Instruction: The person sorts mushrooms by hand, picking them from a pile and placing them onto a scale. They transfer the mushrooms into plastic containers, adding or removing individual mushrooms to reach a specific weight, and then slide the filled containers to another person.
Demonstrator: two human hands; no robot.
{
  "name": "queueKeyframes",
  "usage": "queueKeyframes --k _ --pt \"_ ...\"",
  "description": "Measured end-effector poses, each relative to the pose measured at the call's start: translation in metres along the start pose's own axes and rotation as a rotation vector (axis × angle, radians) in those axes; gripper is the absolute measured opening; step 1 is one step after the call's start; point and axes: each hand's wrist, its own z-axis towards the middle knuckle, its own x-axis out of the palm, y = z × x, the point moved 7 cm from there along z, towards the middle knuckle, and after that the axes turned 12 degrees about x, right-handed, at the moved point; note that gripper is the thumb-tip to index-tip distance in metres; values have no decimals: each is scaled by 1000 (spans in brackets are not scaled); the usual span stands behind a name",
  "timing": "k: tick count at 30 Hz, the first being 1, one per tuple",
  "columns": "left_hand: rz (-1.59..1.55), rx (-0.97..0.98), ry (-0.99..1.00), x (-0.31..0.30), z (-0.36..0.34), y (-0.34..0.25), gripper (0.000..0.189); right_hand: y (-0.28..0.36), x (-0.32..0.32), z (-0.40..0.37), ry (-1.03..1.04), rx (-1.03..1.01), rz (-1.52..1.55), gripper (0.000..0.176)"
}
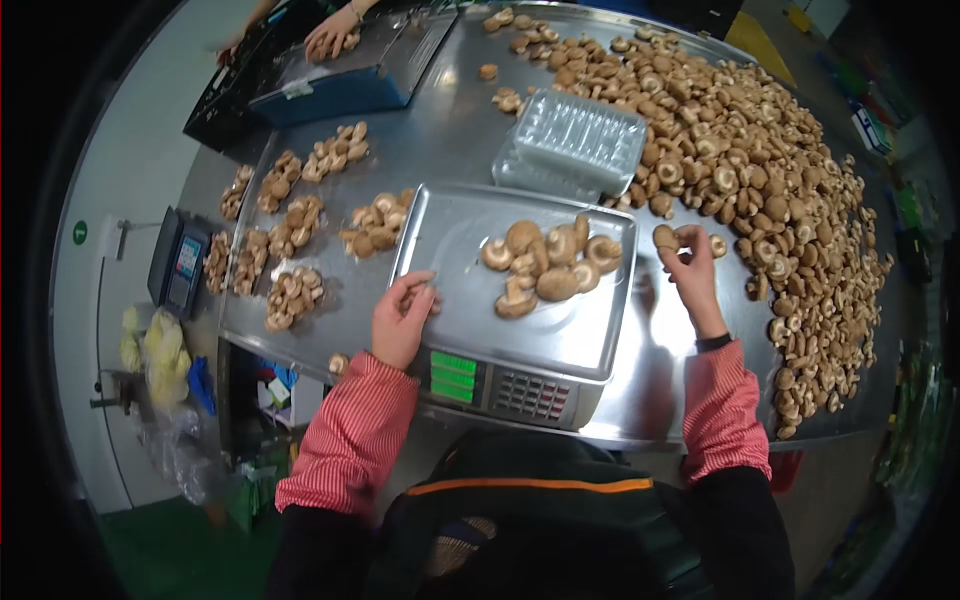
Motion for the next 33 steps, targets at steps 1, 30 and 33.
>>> queueKeyframes --k 1,30,33 --pt "16 -5 -24 0 -2 -5 28 13 -1 -15 6 -51 1 35" --pt "306 -123 287 75 9 17 36 65 69 -40 14 -189 -503 25" --pt "135 -139 221 69 12 32 33 65 72 -51 40 -136 -453 28"
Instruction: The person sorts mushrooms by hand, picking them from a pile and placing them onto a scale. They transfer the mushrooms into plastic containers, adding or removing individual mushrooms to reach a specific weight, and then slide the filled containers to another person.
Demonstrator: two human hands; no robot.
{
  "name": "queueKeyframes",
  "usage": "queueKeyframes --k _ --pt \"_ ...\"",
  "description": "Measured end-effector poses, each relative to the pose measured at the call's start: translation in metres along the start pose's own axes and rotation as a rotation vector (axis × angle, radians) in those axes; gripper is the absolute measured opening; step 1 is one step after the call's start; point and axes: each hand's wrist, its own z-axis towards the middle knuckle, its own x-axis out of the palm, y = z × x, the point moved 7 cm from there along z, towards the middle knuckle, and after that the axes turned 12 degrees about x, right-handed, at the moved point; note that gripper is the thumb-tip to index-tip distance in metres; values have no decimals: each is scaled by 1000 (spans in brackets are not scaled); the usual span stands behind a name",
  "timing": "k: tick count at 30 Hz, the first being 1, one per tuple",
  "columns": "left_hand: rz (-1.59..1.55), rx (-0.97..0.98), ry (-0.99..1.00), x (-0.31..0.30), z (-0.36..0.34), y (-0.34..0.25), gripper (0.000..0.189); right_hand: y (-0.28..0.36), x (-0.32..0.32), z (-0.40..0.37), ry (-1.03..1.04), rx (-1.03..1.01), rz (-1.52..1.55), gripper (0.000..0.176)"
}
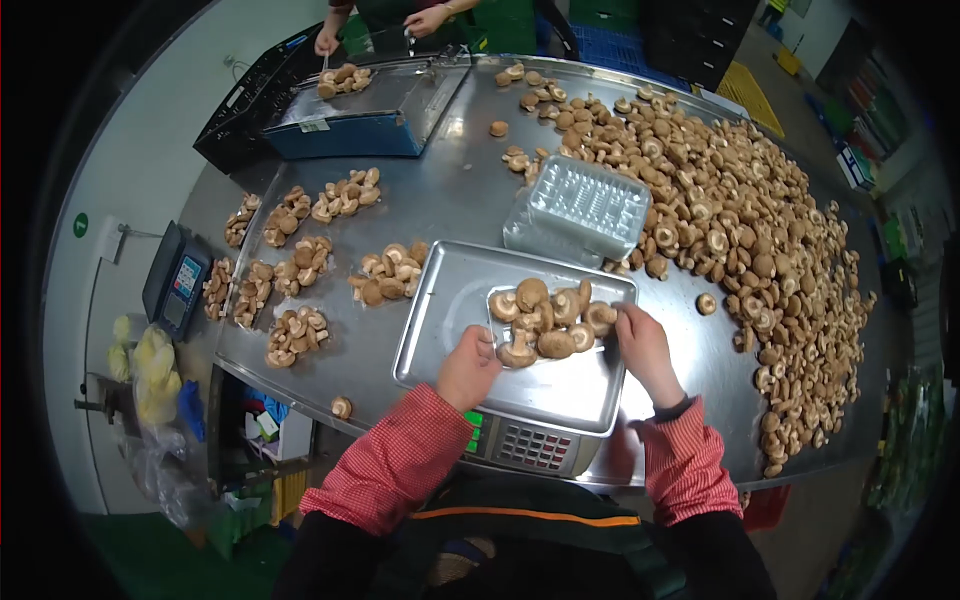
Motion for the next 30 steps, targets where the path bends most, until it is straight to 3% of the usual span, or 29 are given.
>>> queueKeyframes --k 8,11,13,16,19,23,30 --pt "-579 -162 -52 -15 3 -8 38 15 13 -3 156 108 105 26" --pt "-631 -200 -41 -38 11 -12 37 60 -16 12 -77 -181 29 18" --pt "-703 -192 -79 -56 22 -13 39 86 -31 37 -246 -359 -232 12" --pt "-694 -100 -145 -92 51 -23 36 120 -31 71 -337 -570 -282 11" --pt "-717 38 -213 -130 94 -36 35 103 1 109 -112 -573 -446 12" --pt "-669 153 -337 -187 166 -47 37 93 13 116 -80 -565 -402 13" --pt "-750 228 -593 -258 282 -50 52 87 7 128 66 -343 -234 10"
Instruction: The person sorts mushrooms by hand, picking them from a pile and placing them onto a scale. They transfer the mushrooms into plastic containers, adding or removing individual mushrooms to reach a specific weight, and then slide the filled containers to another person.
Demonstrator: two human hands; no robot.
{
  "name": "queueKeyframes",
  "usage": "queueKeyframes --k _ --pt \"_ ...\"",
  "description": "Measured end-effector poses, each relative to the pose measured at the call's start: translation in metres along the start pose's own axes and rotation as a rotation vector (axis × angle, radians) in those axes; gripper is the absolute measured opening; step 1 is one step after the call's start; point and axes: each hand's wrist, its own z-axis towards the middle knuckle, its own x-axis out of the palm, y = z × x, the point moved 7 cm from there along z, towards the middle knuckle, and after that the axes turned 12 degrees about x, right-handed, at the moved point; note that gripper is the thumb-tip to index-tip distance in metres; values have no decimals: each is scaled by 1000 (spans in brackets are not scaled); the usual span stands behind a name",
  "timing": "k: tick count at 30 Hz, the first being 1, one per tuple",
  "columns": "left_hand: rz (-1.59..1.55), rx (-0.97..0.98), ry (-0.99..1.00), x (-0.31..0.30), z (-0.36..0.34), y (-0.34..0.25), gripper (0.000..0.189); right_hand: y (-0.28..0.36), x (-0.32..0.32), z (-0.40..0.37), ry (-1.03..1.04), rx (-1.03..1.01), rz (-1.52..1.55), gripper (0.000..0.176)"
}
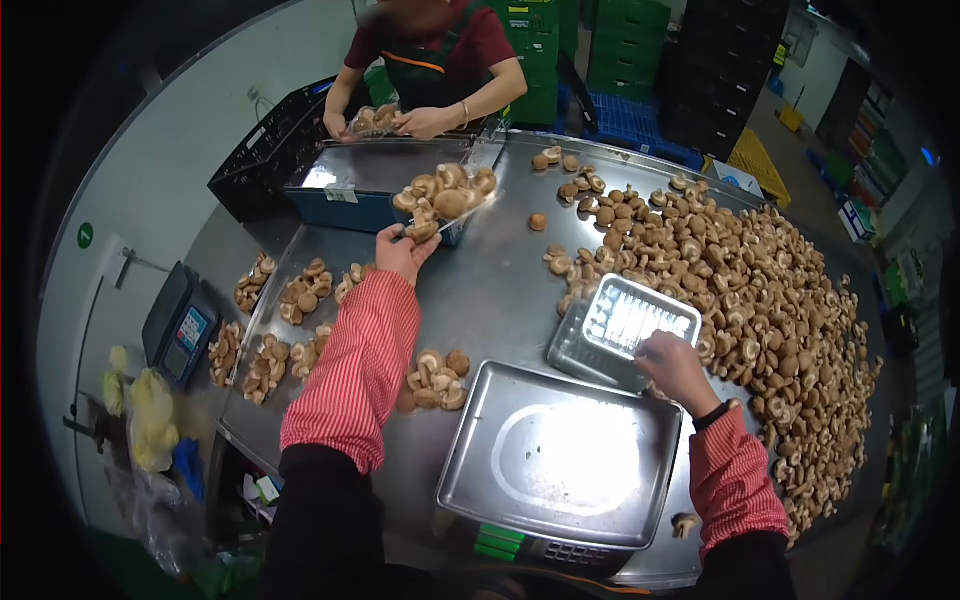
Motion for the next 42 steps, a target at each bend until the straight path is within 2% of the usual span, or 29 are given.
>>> queueKeyframes --k 3,7,10,13,15,16,17,18,19,21,23,25,26,28,29,30,31,33,35,36,37,39,40,42 --pt "-71 45 -107 -3 41 9 57 -4 1 2 40 25 23 11" --pt "-237 32 -53 -22 96 38 53 -6 0 4 100 25 81 10" --pt "-132 9 -248 -8 58 24 42 -1 0 3 90 -47 89 10" --pt "-104 -98 -117 0 14 43 38 -1 5 0 7 -105 32 11" --pt "-118 -253 58 10 -29 68 39 11 4 -8 -161 -210 -60 9" --pt "-152 -355 180 20 -60 76 41 9 7 -14 -226 -307 -78 6" --pt "-187 -462 307 36 -97 76 42 11 7 -21 -243 -319 -144 11" --pt "-149 -592 435 61 -146 61 43 22 5 -31 -257 -304 -177 12" --pt "-109 -714 563 85 -193 42 44 48 -10 -49 -335 -397 -179 13" --pt "-37 -749 656 115 -251 30 43 82 -23 -88 -360 -464 -151 12" --pt "96 -738 755 125 -284 39 41 90 -18 -123 -364 -480 -109 18" --pt "281 -675 860 131 -301 58 39 73 -31 -152 -376 -296 -9 31" --pt "350 -678 873 139 -313 63 32 59 -51 -164 -465 -155 -52 40" --pt "325 -764 1073 162 -352 87 31 12 -81 -191 -560 140 -124 63" --pt "311 -812 1170 172 -375 98 30 -13 -90 -201 -580 218 -96 62" --pt "287 -876 1290 190 -401 106 29 -54 -75 -208 -315 394 187 54" --pt "305 -827 1327 208 -416 117 33 -93 -54 -221 -45 555 471 47" --pt "341 -723 1401 243 -439 145 41 -142 -29 -257 218 724 1074 32" --pt "438 -763 1117 272 -432 174 63 -212 -41 -302 -188 860 964 24" --pt "486 -801 1036 277 -420 203 86 -256 -40 -330 -342 957 878 23" --pt "496 -829 909 284 -409 224 88 -291 -43 -354 -496 1046 784 22" --pt "514 -874 652 293 -390 259 93 -308 -67 -373 -647 1067 267 21" --pt "523 -800 593 300 -380 274 94 -313 -77 -375 -708 1058 6 20" --pt "538 -650 470 315 -362 291 95 -325 -70 -358 -731 1097 59 22"
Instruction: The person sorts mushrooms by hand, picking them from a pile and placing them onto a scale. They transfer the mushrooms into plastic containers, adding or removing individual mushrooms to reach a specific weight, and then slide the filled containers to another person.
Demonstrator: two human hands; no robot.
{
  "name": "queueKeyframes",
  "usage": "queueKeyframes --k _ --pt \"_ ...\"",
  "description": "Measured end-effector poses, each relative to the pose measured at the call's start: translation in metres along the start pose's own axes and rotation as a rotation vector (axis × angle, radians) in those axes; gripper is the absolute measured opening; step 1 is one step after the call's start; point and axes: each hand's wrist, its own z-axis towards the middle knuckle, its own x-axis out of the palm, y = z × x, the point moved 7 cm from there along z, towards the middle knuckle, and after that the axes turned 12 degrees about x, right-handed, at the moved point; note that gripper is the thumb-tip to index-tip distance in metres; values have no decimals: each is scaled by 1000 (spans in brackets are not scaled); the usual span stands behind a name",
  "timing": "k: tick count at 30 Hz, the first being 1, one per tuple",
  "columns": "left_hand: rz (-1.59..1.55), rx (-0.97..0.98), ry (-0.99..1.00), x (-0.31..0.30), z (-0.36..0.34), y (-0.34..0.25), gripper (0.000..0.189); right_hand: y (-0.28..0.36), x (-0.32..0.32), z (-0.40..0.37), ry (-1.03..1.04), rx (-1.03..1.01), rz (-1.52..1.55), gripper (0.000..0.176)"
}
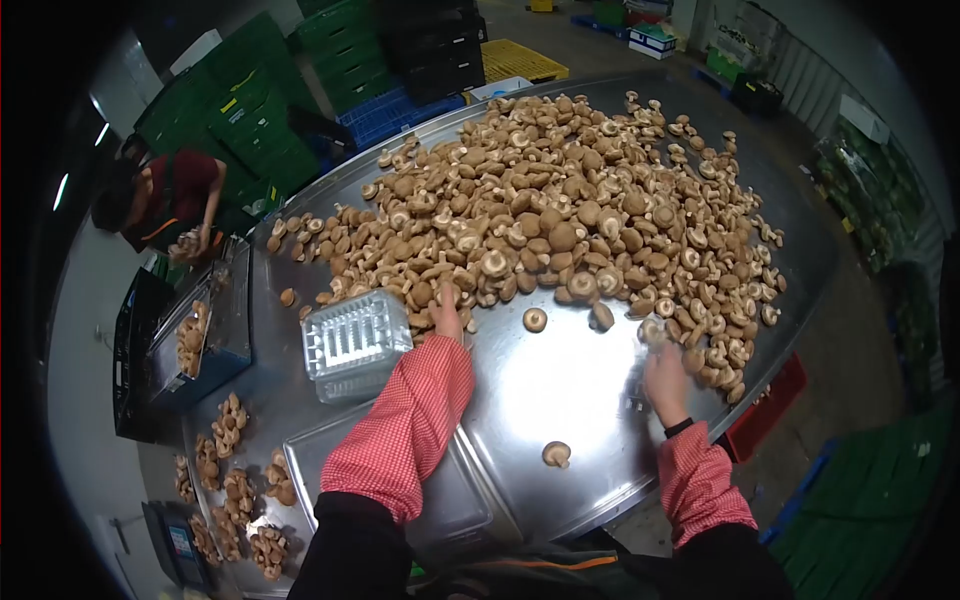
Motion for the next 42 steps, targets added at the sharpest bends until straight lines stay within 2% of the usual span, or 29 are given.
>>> queueKeyframes --k 2,3,5,7,8,9,11,13,14,15,17,18,21,24,27,28,29,33,34,38,41,42 --pt "-41 2 -20 17 0 -14 95 22 16 4 35 90 85 21" --pt "-59 1 -33 23 -1 -19 95 38 27 12 9 -70 148 20" --pt "-87 197 -156 14 54 8 93 56 53 19 232 62 377 18" --pt "80 293 -173 13 66 10 89 65 85 28 359 65 536 16" --pt "45 215 -248 18 49 6 87 77 96 30 423 43 577 18" --pt "74 283 -218 21 51 7 86 81 113 35 469 69 634 18" --pt "128 420 -159 24 52 9 84 93 137 44 477 20 619 19" --pt "205 426 -68 42 33 0 78 103 165 53 354 -140 461 23" --pt "239 443 0 50 37 3 77 120 145 49 283 -156 342 29" --pt "273 459 69 59 36 5 75 124 147 49 275 -157 379 29" --pt "164 639 325 88 10 8 78 127 149 50 260 -161 451 28" --pt "91 639 364 93 4 16 83 121 152 51 264 -99 467 33" --pt "570 892 144 89 -53 19 81 99 156 41 416 61 629 38" --pt "855 965 245 92 -104 21 88 78 163 19 505 243 990 40" --pt "1032 1025 338 91 -140 22 98 64 159 -2 639 395 1203 39" --pt "1060 1035 368 87 -152 19 100 58 156 -7 620 480 1246 37" --pt "1087 1047 396 83 -165 11 103 53 152 -11 613 481 1259 37" --pt "1032 1091 507 58 -200 0 101 41 130 -33 555 486 1291 37" --pt "1029 1031 543 52 -204 10 96 43 125 -40 541 470 1312 37" --pt "1169 1027 571 44 -240 15 92 41 112 -64 491 425 1242 37" --pt "891 1080 553 16 -233 -6 93 51 82 -82 526 351 1228 37" --pt "767 1048 455 1 -228 -19 81 58 70 -89 531 362 1198 37"
